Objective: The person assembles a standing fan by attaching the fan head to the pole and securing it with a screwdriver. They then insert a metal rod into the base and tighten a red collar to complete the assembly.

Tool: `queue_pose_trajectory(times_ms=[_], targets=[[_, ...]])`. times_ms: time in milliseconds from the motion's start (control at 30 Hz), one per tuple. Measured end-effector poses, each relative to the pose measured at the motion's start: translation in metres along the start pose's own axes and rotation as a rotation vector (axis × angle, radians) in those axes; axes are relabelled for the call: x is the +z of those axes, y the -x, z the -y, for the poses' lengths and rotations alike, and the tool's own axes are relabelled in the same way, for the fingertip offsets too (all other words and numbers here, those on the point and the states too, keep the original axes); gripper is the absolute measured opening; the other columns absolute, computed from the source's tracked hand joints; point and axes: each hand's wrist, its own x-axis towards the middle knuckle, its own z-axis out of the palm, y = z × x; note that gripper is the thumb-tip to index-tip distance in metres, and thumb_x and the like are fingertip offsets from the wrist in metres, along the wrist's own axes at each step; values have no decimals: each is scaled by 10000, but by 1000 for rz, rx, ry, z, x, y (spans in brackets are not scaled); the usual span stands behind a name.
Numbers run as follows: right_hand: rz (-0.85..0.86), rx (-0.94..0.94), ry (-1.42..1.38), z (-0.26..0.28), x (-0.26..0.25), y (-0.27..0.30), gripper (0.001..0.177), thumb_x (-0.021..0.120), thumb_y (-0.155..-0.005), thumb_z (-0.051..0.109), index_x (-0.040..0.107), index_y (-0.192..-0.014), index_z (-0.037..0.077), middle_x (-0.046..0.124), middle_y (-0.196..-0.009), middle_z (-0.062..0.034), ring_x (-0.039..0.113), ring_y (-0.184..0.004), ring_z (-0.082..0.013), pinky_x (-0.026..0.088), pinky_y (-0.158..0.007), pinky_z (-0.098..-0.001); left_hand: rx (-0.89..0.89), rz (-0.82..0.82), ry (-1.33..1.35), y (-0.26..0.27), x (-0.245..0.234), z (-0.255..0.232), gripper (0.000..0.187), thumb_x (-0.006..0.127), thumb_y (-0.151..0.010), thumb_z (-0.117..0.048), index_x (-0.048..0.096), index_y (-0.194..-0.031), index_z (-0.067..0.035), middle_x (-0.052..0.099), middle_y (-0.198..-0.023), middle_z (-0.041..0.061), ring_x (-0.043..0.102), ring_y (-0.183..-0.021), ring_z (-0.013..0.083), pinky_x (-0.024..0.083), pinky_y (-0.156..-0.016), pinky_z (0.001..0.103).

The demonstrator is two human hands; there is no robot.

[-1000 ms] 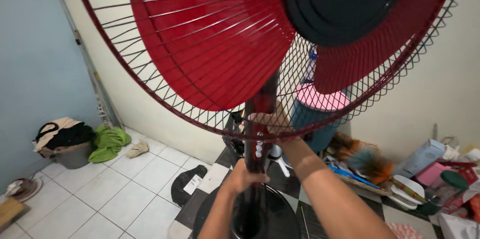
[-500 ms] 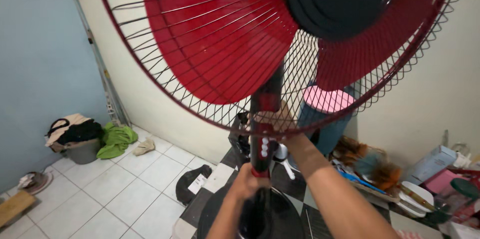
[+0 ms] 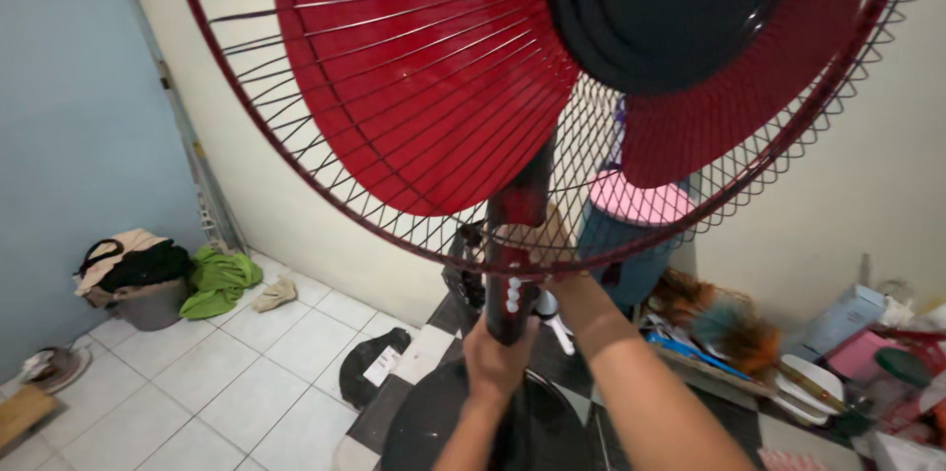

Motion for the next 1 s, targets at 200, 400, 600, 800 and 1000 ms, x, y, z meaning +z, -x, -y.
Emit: queue_pose_trajectory(times_ms=[200,400,600,800,1000], targets=[[-2,176,-477,16,-11,-14,252,704,-923,225,678,-1167,169,735,-1061,-85,665,-991,-300,502,-835,-502,-436,568,76,-20,-30,3,368,866,-758,-305,703,-911,-12,676,-805,211,685,-701,411,512,-634,435],[33,357,-945,29,-25,-17,207,716,-949,189,689,-1141,117,738,-1066,-79,649,-1029,-298,478,-876,-520,-39,-132,-433,11,-19,-30,483,939,-590,-395,641,-773,-62,673,-761,141,665,-719,385,523,-635,464],[-17,-196,-267,28,-45,-21,359,677,-843,162,686,-1201,142,735,-1176,-57,630,-1155,-303,405,-1006,-527,-59,86,-382,2,-35,-37,395,916,-663,-342,689,-810,-55,727,-819,137,718,-777,330,561,-707,418],[33,-168,-171,37,-53,-25,395,692,-803,235,672,-1195,189,703,-1167,-85,612,-1169,-369,442,-1044,-512,-134,348,-146,-8,-55,-41,602,872,-668,-168,626,-1200,-31,783,-996,125,770,-900,208,592,-824,337],[-77,-280,204,39,-44,-32,465,717,-728,179,694,-1191,138,740,-1154,-72,657,-969,-326,504,-937,-545,-1,150,273,-35,-56,-61,831,627,-695,39,404,-1492,-31,588,-1409,162,608,-1300,248,551,-995,379]])
